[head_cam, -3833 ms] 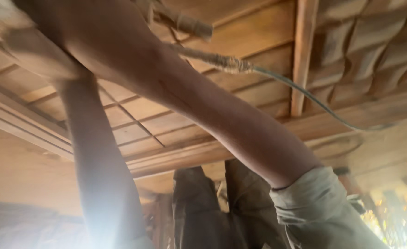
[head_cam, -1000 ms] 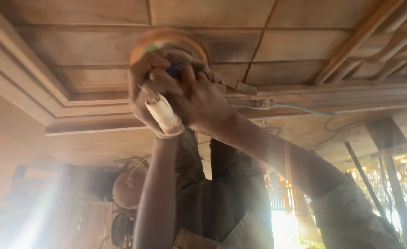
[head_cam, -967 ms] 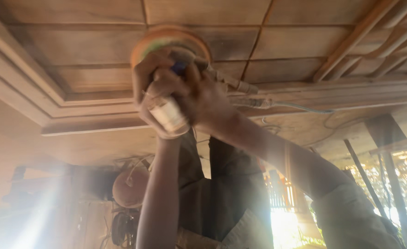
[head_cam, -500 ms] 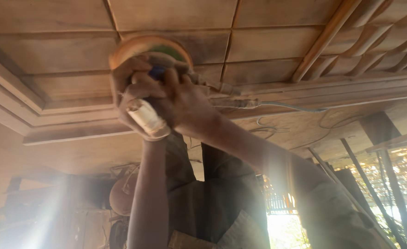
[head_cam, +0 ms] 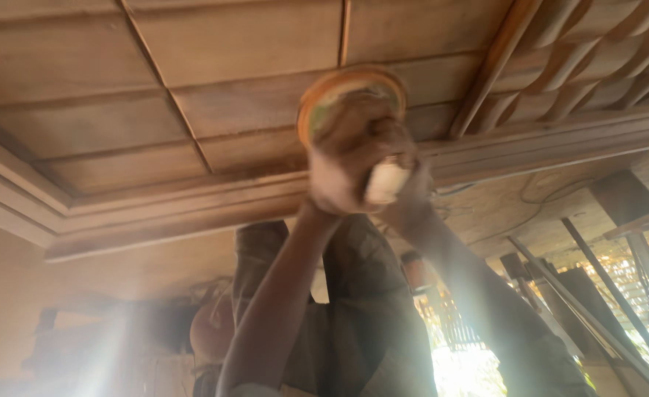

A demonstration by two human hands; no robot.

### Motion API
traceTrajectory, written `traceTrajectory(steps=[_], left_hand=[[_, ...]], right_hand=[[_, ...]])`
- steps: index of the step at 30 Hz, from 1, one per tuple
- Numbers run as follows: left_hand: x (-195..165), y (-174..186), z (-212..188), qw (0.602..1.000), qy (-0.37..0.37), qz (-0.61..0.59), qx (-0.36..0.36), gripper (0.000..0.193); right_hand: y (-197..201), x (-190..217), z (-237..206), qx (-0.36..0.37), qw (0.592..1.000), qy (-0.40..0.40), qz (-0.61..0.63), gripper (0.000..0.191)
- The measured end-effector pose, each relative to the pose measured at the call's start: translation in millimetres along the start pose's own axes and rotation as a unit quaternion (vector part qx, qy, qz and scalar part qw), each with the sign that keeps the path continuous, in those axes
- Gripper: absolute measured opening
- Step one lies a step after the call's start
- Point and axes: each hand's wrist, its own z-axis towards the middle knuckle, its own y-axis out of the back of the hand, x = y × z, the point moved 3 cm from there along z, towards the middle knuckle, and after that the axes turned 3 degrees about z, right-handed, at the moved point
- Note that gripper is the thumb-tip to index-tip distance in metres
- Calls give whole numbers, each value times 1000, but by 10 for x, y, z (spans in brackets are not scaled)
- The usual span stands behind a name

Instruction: The person sands a large carved wooden panel with a power orbital sander, steadying the panel with the other hand holding a sanding block. They move the sander across different sections of the panel and frame, repositioning the panel to reach other areas.

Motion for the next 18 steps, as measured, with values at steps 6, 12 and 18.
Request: traceTrajectory(steps=[6,12,18], left_hand=[[-32,-492,527,994,-86,-27,62,18],[409,1128,1052,947,-13,303,-104,50],[1330,2321,711,788,206,564,-136,81]], right_hand=[[553,38,401,-83,990,23,-115,46],[762,641,1391,-160,828,267,-467,60],[566,964,1596,-100,937,198,-269,43]])
